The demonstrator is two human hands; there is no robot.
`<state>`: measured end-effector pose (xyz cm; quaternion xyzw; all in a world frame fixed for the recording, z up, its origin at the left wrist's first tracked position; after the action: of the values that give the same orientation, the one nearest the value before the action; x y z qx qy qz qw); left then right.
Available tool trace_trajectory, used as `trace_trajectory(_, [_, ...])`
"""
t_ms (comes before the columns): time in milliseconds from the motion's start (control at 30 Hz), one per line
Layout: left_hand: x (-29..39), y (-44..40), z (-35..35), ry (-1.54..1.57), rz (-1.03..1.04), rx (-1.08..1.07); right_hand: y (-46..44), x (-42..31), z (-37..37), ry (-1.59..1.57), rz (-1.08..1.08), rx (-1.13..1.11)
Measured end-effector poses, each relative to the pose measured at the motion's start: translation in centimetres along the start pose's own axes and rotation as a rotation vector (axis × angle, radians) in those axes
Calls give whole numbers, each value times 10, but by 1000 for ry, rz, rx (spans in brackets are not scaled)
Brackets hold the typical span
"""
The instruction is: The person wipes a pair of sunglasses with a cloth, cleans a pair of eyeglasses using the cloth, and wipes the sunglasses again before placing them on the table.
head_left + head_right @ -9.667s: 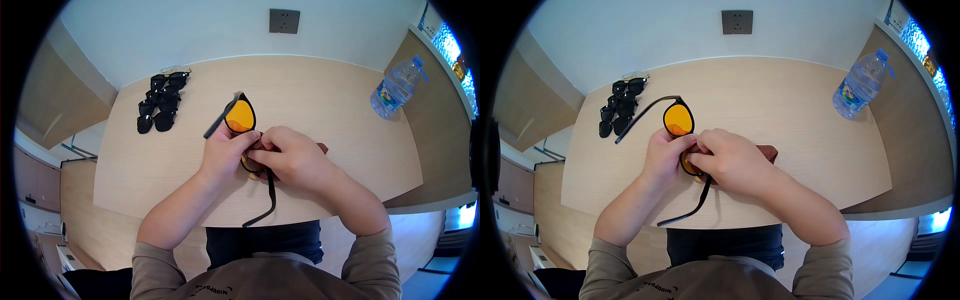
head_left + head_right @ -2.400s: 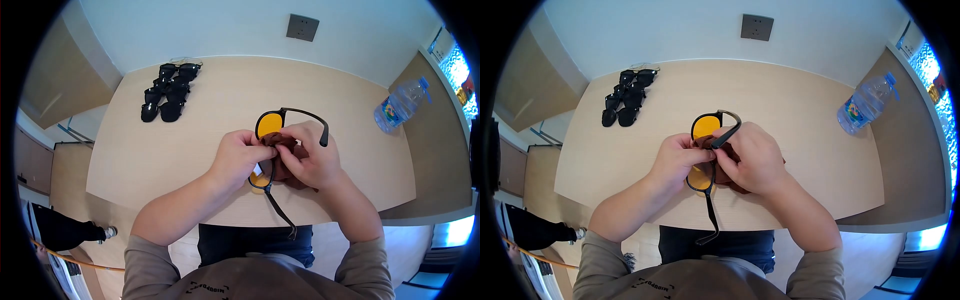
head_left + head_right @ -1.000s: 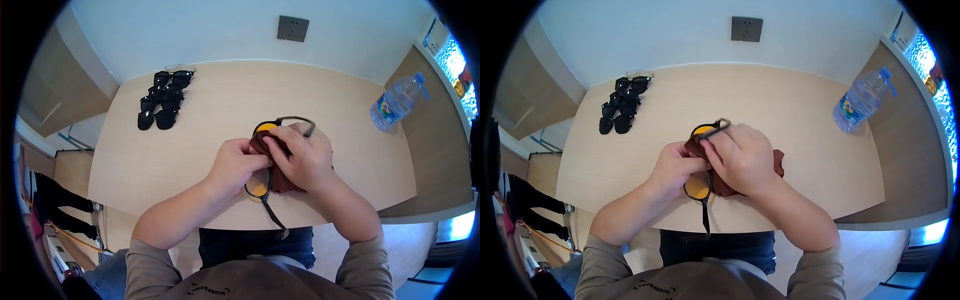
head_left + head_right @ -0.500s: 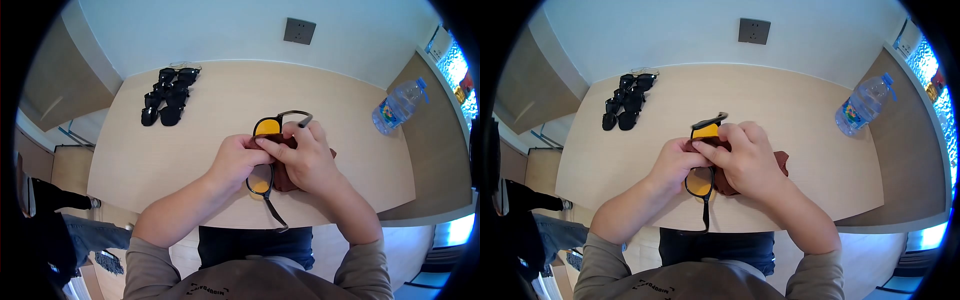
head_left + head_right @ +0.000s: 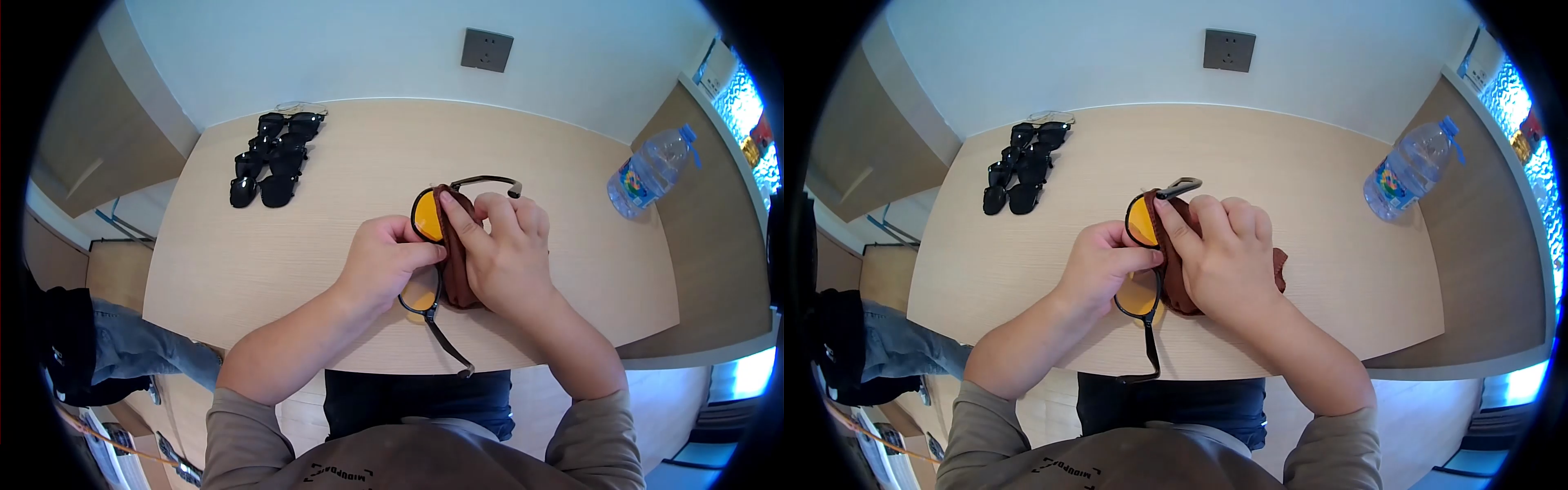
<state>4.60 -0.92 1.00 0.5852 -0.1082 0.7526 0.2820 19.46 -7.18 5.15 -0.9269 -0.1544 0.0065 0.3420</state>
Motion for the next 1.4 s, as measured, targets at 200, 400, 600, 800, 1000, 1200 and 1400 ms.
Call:
trace_trajectory(200, [-2,-5,-5,43,12,28,3,2,0,-125,-37,-66])
trace_trajectory(400, [-2,-6,-6,7,6,11,1,1,4,-231,-75,-108])
trace_trajectory(600, [-4,-5,-2,47,-2,5,1,-2,5,-37,9,-115])
trace_trajectory(800, [3,-2,0,94,5,14,1,3,-4,-83,-35,28])
trace_trajectory(1000, [14,2,0,195,15,-76,6,36,5,-745,169,101])
trace_trajectory(1200, [12,1,7,164,-34,-206,3,34,27,-2249,804,-220])
trace_trajectory(1400, [5,0,4,154,-61,-152,19,25,46,-2611,658,-418])
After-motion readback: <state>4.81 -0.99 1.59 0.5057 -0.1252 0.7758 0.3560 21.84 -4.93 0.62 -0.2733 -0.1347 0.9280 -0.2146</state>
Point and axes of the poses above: each hand's wrist, its own y-axis away from the middle knuckle, its own z-axis out of the palm, x = y × z, the point moved 3 cm from there along -y, towards the middle knuckle, and after that the axes turned 4 degrees about -x, right-handed, at the moved point
